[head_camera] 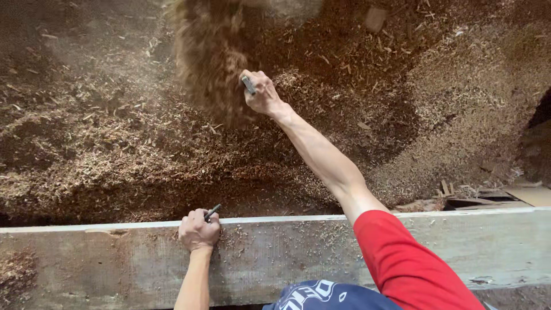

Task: The person smooths a long wooden plank using a red electric planer, moving it along the length of the wood. Afterward, they use a metal square and a pencil to mark a line on the plank, then sweep the accumulated sawdust off the plank with a brush.

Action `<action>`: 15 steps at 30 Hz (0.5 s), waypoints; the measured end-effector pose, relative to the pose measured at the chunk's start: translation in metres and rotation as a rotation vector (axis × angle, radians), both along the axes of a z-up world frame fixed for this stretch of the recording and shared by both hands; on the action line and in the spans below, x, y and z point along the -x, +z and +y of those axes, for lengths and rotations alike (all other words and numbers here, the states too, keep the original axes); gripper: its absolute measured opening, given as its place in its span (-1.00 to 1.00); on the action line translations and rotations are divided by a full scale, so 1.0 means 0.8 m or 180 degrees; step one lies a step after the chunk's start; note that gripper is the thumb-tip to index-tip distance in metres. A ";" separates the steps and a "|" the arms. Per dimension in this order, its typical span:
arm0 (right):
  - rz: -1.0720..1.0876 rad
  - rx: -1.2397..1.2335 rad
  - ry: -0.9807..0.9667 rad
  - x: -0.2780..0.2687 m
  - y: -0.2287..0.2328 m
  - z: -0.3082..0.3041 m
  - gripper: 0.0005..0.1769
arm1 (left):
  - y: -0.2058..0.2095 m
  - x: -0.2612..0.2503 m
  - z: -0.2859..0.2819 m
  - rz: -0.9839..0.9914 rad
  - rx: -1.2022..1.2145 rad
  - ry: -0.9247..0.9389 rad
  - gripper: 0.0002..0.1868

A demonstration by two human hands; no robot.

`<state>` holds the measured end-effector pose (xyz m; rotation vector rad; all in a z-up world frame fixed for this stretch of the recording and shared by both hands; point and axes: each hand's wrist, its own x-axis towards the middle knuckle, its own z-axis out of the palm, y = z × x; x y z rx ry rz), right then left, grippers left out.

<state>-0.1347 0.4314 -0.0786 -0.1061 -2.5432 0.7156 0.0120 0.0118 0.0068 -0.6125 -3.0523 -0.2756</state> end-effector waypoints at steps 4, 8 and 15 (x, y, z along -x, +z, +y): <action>0.0600 0.0542 0.0500 -0.032 0.041 0.026 -0.76 | -0.001 0.000 0.001 0.0031 -0.0091 0.0067 -0.86; 0.1020 -0.0174 -0.1462 -0.077 0.027 0.126 -0.81 | 0.003 -0.004 0.002 0.0104 -0.0193 0.0063 -0.86; 0.0061 -0.0011 -0.1914 -0.025 -0.056 0.208 -0.81 | 0.009 0.003 0.008 0.0168 -0.0226 -0.0037 -0.85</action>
